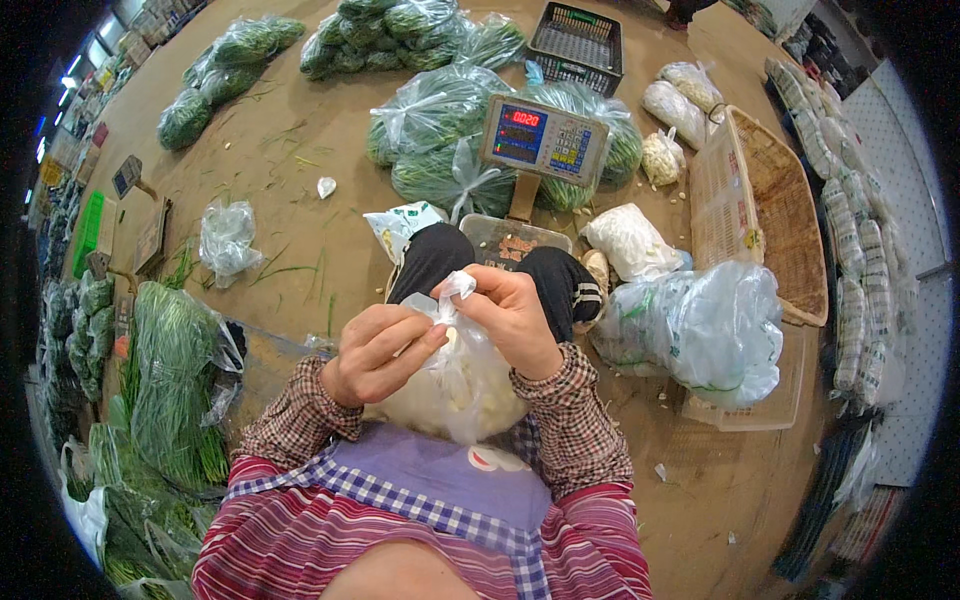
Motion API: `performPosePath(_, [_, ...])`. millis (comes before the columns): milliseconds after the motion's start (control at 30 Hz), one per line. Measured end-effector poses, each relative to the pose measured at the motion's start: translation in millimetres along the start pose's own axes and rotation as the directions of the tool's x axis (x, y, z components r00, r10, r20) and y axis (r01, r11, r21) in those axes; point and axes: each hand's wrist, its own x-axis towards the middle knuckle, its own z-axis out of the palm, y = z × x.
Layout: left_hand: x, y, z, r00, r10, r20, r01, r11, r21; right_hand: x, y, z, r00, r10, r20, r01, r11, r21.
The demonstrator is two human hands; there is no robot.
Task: The person sits on the floor and repeatedly scoops garlic cloves from a container into plastic bags, weighs them on a digital scale, and ties the bags shut. The person handles garlic cloves, plastic bags, and a digital scale.
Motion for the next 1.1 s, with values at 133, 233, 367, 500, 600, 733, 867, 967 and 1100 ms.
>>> performPosePath(133, [2.4,11.7,-12.3,0.996,-0.025,0.087,0.032,0.996,-0.084,5.9,6.3,3.1,0.884,-0.462,-0.073,0.304,0.687,-0.659])
performPosePath(233, [-21.2,31.9,-10.1,0.984,-0.037,0.172,0.086,0.955,-0.283,24.6,33.7,-27.3,0.828,-0.561,-0.009,0.182,0.284,-0.942])
performPosePath(367, [-52.2,37.5,-8.7,0.896,-0.136,0.424,0.330,0.840,-0.429,25.5,89.4,-67.3,0.903,-0.417,-0.100,-0.027,0.177,-0.984])
performPosePath(500, [-38.3,39.2,-5.4,0.673,-0.384,0.632,0.731,0.214,-0.648,29.5,75.0,-62.5,0.913,-0.122,-0.390,-0.033,0.930,-0.367])
performPosePath(600, [-7.7,36.5,-32.8,0.567,-0.384,0.729,0.678,-0.286,-0.678,10.4,1.0,-12.4,0.874,-0.384,-0.297,0.361,0.923,-0.131])
performPosePath(733, [23.8,29.1,-53.9,0.820,-0.104,0.563,0.565,-0.012,-0.825,6.5,-27.9,18.5,0.583,-0.812,0.032,0.547,0.363,-0.755])
performPosePath(867, [13.0,42.4,-39.7,0.708,-0.287,0.645,0.706,0.294,-0.644,65.4,-35.1,-22.3,0.641,-0.765,0.071,0.141,0.027,-0.990])
performPosePath(967, [-13.2,49.1,-4.7,0.680,-0.267,0.683,0.727,0.364,-0.582,84.2,24.4,-85.3,0.904,-0.392,-0.170,-0.181,0.007,-0.983])
performPosePath(1100, [-45.5,45.4,-3.7,0.633,-0.192,0.749,0.749,0.394,-0.532,82.7,78.1,-107.6,0.958,-0.132,-0.253,-0.245,0.074,-0.967])
